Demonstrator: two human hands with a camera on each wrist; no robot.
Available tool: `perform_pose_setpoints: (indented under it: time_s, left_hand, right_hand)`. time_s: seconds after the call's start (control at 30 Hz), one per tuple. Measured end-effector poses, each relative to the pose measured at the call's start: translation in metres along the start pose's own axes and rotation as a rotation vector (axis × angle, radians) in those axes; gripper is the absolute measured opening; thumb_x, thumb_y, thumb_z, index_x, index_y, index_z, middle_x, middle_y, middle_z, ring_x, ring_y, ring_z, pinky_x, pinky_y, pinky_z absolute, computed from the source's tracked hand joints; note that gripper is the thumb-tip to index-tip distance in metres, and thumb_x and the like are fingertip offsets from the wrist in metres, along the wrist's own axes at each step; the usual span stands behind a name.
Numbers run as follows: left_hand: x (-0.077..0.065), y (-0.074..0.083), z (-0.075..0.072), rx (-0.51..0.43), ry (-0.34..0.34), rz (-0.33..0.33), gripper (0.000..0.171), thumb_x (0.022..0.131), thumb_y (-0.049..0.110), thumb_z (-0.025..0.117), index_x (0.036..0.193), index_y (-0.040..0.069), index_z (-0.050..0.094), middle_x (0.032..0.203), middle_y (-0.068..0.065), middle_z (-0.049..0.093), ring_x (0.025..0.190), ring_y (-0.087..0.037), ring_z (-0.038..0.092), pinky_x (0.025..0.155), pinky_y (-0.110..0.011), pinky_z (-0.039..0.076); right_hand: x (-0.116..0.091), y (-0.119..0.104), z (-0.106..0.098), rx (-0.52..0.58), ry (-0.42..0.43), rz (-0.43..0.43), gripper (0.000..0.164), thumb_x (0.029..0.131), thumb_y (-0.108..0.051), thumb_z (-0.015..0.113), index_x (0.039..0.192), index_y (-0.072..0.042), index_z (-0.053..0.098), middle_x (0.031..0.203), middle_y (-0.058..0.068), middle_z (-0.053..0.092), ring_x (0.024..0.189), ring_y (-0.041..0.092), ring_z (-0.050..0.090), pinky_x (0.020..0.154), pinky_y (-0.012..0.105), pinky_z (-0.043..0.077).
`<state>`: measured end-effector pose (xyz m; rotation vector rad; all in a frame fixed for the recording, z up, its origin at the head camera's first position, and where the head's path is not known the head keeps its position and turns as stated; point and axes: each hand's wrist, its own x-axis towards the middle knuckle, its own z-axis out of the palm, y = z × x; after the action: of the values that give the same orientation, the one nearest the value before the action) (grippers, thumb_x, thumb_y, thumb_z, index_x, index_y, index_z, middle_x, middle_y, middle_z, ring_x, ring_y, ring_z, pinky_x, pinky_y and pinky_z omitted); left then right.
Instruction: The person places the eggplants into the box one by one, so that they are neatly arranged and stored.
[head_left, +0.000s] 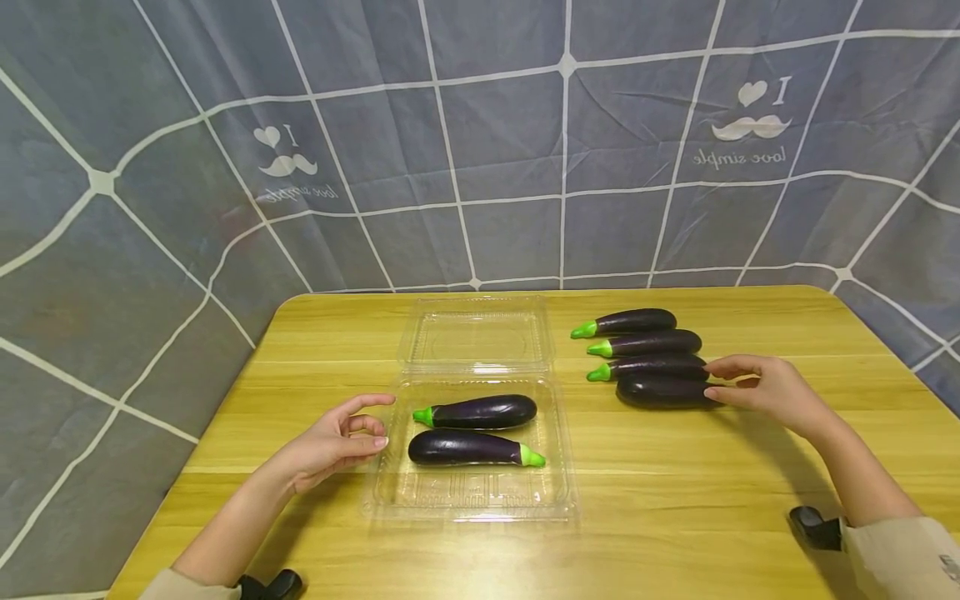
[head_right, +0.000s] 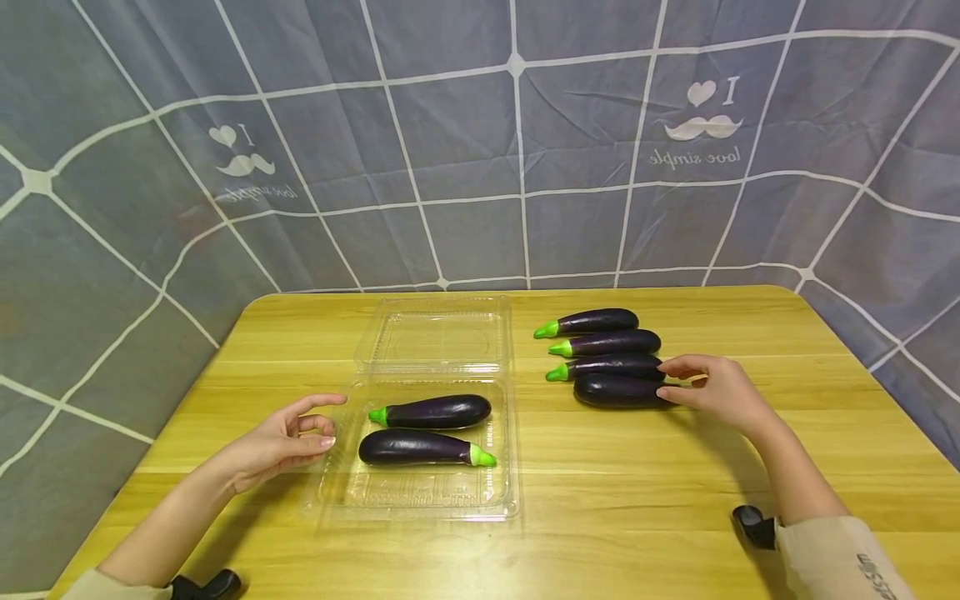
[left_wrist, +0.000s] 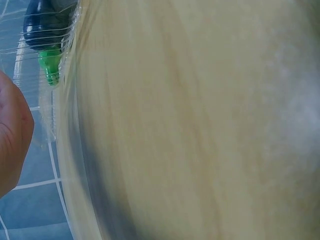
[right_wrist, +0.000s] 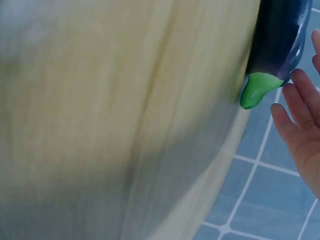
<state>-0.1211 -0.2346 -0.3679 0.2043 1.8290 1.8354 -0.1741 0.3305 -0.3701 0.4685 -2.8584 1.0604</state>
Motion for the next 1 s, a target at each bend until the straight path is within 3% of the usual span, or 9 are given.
perform_pose_setpoints:
  time_s: [0.33, 0.53, 0.73, 1.0]
  left_hand:
    - [0.0003, 0.0032, 0.0035, 0.01, 0.012, 0.003, 0.065, 0.087, 0.004, 0.063, 0.141, 0.0, 0.026, 0.091, 0.0, 0.054, 0.079, -0.011, 0.058, 0.072, -0.024, 0.05]
    - [-0.0009, 0.003, 0.003, 0.013, 0.021, 0.004, 0.065, 0.087, 0.003, 0.063, 0.141, 0.0, 0.026, 0.091, -0.001, 0.053, 0.08, -0.011, 0.058, 0.073, -0.024, 0.051]
    - [-0.0004, 0.0022, 0.0022, 0.002, 0.013, 0.005, 0.066, 0.087, 0.003, 0.063, 0.141, 0.0, 0.026, 0.091, 0.0, 0.054, 0.08, -0.011, 0.058, 0.073, -0.024, 0.05]
    - [-0.0009, 0.0029, 0.0025, -0.007, 0.013, 0.004, 0.064, 0.087, 0.002, 0.063, 0.141, 0.0, 0.027, 0.09, 0.0, 0.054, 0.081, -0.012, 0.058, 0.074, -0.025, 0.051]
  right_hand:
    - [0.0031, 0.0084, 0.0006, -0.004, -0.03, 0.033, 0.036, 0.08, -0.018, 0.075, 0.108, 0.003, 0.065, 0.105, 0.022, 0.063, 0.083, -0.008, 0.053, 0.066, 0.018, 0.05]
    - [0.0064, 0.008, 0.003, -0.023, -0.047, 0.009, 0.027, 0.078, -0.018, 0.076, 0.097, -0.002, 0.068, 0.092, 0.011, 0.066, 0.076, -0.005, 0.056, 0.064, 0.019, 0.05]
    - [0.0051, 0.008, 0.0031, -0.046, -0.055, -0.011, 0.031, 0.075, -0.018, 0.078, 0.099, -0.001, 0.069, 0.089, 0.006, 0.066, 0.077, -0.004, 0.055, 0.066, 0.017, 0.049]
    - [0.0054, 0.0068, 0.0021, -0.005, -0.142, 0.014, 0.03, 0.076, -0.021, 0.078, 0.099, -0.003, 0.071, 0.095, 0.007, 0.067, 0.079, -0.001, 0.057, 0.066, 0.021, 0.049]
